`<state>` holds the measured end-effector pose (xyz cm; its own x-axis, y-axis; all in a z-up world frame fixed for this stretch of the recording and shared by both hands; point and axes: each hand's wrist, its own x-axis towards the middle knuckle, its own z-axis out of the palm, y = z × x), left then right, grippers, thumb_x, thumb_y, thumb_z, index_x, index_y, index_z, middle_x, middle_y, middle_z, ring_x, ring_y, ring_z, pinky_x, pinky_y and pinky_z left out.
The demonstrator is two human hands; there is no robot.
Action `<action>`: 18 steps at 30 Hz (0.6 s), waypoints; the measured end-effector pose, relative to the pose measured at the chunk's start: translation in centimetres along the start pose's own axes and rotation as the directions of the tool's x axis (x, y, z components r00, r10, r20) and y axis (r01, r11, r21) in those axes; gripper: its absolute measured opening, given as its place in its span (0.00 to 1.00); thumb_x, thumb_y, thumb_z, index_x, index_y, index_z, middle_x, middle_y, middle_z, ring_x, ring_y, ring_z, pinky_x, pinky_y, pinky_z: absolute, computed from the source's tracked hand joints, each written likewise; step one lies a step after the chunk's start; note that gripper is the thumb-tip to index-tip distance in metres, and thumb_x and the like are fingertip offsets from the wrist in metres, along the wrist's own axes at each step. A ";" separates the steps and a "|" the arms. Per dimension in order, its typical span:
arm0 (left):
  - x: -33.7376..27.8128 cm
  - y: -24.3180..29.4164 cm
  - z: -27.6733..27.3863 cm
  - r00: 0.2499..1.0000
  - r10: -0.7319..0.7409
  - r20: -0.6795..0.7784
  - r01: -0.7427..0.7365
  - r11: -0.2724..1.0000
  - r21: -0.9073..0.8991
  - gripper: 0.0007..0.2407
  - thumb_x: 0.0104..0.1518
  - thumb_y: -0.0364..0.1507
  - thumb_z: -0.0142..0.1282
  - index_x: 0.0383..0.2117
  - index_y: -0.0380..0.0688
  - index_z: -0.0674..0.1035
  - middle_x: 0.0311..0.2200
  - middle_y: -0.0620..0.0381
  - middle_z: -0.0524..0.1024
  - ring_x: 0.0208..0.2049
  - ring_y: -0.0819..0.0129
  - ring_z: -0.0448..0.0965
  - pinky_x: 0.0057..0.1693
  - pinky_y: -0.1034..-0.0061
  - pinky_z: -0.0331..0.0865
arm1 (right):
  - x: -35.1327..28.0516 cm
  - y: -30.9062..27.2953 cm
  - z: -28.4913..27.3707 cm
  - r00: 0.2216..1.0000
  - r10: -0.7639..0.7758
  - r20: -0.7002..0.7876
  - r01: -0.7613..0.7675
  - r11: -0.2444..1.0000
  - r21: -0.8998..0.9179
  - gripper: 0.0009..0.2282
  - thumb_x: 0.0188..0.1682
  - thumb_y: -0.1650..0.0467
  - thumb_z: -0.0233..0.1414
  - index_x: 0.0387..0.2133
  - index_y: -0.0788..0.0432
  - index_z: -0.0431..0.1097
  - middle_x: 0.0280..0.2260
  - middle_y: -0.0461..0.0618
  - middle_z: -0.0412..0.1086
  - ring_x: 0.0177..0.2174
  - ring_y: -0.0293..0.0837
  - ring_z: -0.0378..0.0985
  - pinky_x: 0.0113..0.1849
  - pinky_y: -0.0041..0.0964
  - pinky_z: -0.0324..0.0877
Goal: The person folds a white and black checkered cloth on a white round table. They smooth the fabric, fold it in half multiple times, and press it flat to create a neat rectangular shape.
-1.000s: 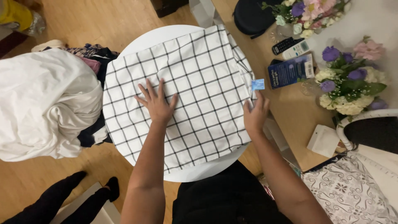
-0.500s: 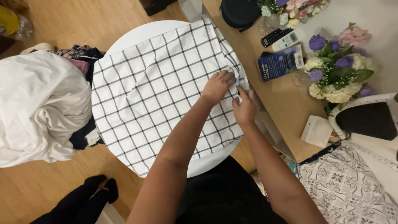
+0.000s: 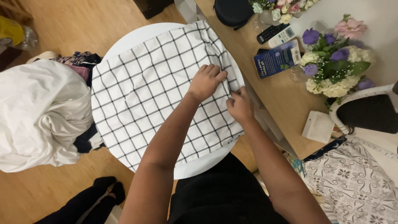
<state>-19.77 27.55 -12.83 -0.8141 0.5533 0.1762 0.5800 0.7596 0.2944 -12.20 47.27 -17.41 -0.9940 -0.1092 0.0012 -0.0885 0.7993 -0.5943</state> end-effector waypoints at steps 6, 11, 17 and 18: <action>1.9 0.9 -0.3 0.958 0.086 -0.273 -0.074 0.996 0.056 0.06 0.56 0.28 0.53 0.37 0.50 0.73 0.52 0.52 0.76 0.57 0.54 0.73 0.66 0.60 0.57 | 0.2 1.8 0.0 0.999 -0.042 0.006 0.040 0.985 0.169 0.10 0.49 0.67 0.55 0.29 0.64 0.73 0.34 0.60 0.71 0.34 0.61 0.75 0.35 0.52 0.71; 2.1 -2.4 6.2 0.994 0.061 -0.095 -0.049 0.991 0.125 0.06 0.62 0.32 0.53 0.39 0.47 0.72 0.49 0.55 0.75 0.61 0.59 0.70 0.74 0.51 0.42 | 0.2 -0.2 -3.2 0.967 0.192 0.165 -0.236 0.923 0.304 0.14 0.54 0.62 0.52 0.32 0.62 0.72 0.21 0.60 0.69 0.22 0.59 0.73 0.29 0.50 0.68; 3.1 -2.5 1.5 0.994 -0.012 0.104 -0.014 0.971 0.237 0.05 0.58 0.35 0.58 0.33 0.52 0.80 0.46 0.58 0.75 0.61 0.61 0.67 0.74 0.47 0.41 | -0.2 1.6 -1.7 0.972 0.212 0.105 -0.226 0.962 0.152 0.18 0.58 0.60 0.51 0.26 0.63 0.71 0.21 0.61 0.70 0.23 0.60 0.73 0.27 0.53 0.67; 3.4 -2.2 0.8 0.996 -0.052 0.077 0.041 0.988 0.149 0.06 0.56 0.37 0.59 0.32 0.51 0.81 0.46 0.58 0.75 0.60 0.60 0.67 0.74 0.46 0.41 | -0.5 2.4 -0.9 0.983 0.168 0.070 -0.171 0.985 0.029 0.16 0.57 0.61 0.51 0.26 0.61 0.71 0.20 0.59 0.70 0.23 0.59 0.73 0.28 0.53 0.68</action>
<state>-23.75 28.03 -13.67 -0.8388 0.5373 0.0882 0.5444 0.8239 0.1578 -12.03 49.80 -18.13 -0.9878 -0.0141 -0.1550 0.0843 0.7887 -0.6089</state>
